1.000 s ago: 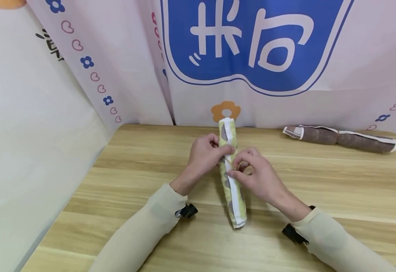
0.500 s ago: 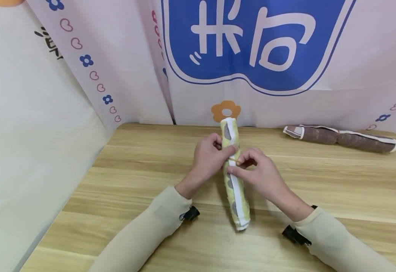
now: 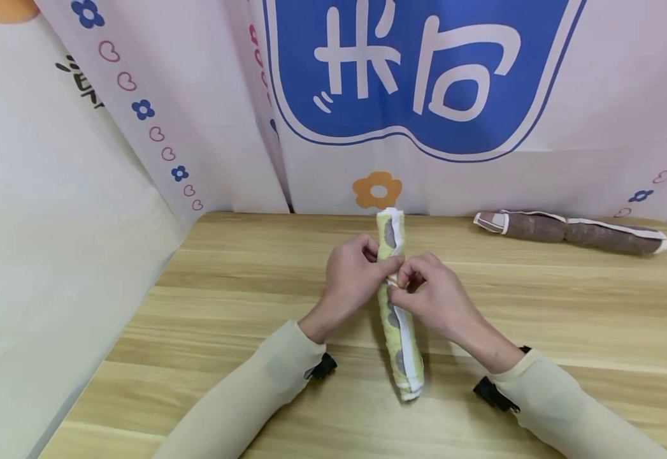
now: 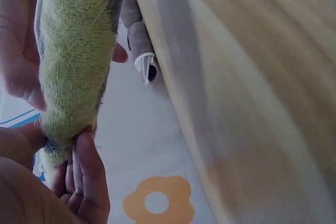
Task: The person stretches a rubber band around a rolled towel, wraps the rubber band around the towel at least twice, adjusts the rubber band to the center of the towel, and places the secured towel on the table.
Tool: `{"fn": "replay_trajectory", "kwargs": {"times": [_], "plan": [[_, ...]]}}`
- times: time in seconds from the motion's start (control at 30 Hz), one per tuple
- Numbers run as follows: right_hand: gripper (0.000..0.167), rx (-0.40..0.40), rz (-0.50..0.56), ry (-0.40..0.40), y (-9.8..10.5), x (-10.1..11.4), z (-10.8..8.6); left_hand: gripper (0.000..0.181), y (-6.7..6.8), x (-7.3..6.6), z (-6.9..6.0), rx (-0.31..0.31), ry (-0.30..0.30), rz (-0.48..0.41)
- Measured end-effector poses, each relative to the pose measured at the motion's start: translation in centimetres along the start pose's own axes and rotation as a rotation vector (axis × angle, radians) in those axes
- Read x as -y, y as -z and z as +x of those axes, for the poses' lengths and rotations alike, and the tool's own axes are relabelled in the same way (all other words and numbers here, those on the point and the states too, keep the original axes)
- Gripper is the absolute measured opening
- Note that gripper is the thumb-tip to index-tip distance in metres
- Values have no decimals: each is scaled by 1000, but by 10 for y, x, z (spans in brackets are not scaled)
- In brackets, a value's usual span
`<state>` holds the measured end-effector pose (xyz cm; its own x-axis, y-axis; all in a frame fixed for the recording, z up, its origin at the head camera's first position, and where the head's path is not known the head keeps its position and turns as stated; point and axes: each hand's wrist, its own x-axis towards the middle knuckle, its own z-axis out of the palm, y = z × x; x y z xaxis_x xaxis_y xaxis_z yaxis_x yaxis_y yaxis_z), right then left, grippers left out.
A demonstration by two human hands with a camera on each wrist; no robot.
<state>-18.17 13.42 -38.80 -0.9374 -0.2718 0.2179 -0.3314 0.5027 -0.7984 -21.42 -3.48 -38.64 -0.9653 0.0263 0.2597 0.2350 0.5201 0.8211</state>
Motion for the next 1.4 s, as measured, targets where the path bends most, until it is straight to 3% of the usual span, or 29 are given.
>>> {"fn": "replay_trajectory", "kwargs": {"times": [0.37, 0.63, 0.73, 0.87, 0.93, 1.0, 1.07, 1.23, 1.4], "plan": [[23, 112, 51, 207, -6, -4, 1, 29, 14, 6, 13, 32, 83, -69], [23, 120, 37, 348, -7, -6, -1, 29, 18, 10, 19, 72, 120, -168], [20, 74, 58, 299, -3, -5, 1, 28, 18, 13, 21, 177, 131, -323], [13, 7, 135, 209, 5, -6, 4, 32, 22, 18, 28, 417, 173, -556], [9, -2, 156, 183, 7, -6, 5, 38, 25, 21, 30, 516, 198, -613], [7, -19, 159, 162, 7, -8, 6, 41, 26, 24, 31, 570, 221, -639], [6, -28, 179, 124, 7, -10, 7, 40, 26, 25, 31, 560, 225, -646], [17, -76, 247, 64, 3, -11, 5, 40, 21, 23, 30, 437, 222, -634], [30, -135, 67, 223, -2, -8, 2, 41, 18, 17, 27, 306, 242, -660]]}}
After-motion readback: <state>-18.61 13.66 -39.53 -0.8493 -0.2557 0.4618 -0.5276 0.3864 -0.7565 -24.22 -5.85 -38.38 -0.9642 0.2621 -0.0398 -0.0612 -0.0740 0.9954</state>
